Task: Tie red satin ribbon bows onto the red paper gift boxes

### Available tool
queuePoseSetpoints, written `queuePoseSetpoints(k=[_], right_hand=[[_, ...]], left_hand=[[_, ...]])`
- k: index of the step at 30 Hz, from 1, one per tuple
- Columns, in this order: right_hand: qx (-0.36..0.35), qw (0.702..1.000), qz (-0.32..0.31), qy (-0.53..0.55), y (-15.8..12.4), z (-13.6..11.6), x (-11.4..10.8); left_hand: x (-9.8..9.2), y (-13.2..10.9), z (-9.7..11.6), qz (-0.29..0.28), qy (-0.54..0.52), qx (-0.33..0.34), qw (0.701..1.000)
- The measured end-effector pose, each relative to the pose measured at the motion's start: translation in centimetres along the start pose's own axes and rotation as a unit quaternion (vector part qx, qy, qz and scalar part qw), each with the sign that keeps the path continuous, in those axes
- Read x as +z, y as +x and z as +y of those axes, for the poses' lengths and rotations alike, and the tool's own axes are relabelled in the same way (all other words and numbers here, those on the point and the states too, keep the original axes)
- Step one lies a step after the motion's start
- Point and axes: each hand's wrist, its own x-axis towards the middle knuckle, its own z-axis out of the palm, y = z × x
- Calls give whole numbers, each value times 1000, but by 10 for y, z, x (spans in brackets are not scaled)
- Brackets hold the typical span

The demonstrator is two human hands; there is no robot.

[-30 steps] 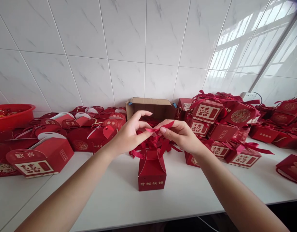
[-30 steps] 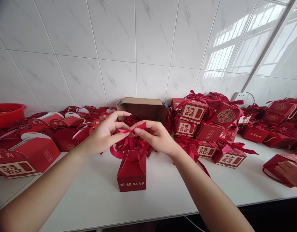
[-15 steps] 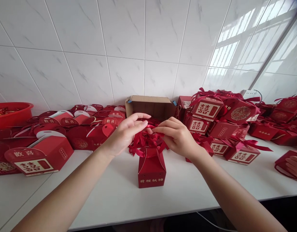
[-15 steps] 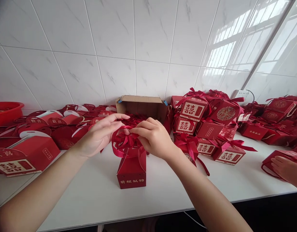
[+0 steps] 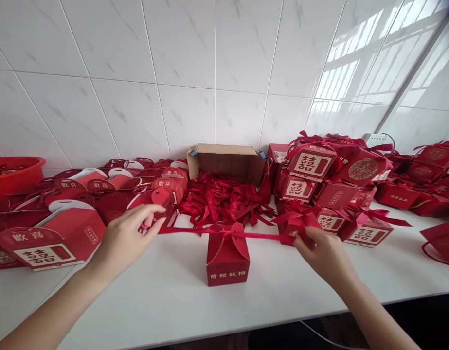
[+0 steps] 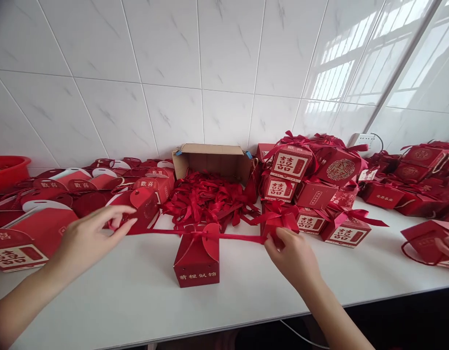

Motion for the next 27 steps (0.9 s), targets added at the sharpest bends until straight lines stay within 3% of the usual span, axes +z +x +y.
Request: queuePoseSetpoints(k=[3, 6, 8, 10, 12, 15, 19, 22, 24, 25, 27], right_hand=[[29, 996, -68, -46, -22, 24, 6], [28, 992, -115, -48, -32, 25, 10], [11, 995, -96, -33, -32, 16, 9], [-8, 999, -33, -7, -27, 2, 5], [-19, 999, 9, 50, -20, -15, 4], [-9, 980, -60, 191, -8, -39, 13], [50, 907, -232, 347, 5, -55, 42], [136, 786, -382, 465, 10, -55, 56], [184, 719, -434, 511, 12, -50, 59], [202, 702, -442, 520, 13, -47, 60], [234, 697, -439, 516, 15, -42, 60]], left_hand=[[7, -24, -28, -97, -37, -30, 994], [18, -36, -32, -168, -22, -24, 985], [26, -34, -23, -166, -3, 3, 986], [32, -28, -8, -138, -15, 20, 990], [38, -22, 11, -133, -77, -4, 988], [50, -15, 39, -203, -208, -98, 952], [63, -12, 60, -339, -328, -230, 851], [66, -12, 62, -416, -382, -297, 770], [66, -13, 59, -422, -413, -317, 742], [66, -13, 57, -412, -431, -330, 732], [67, -13, 52, -379, -459, -364, 716]])
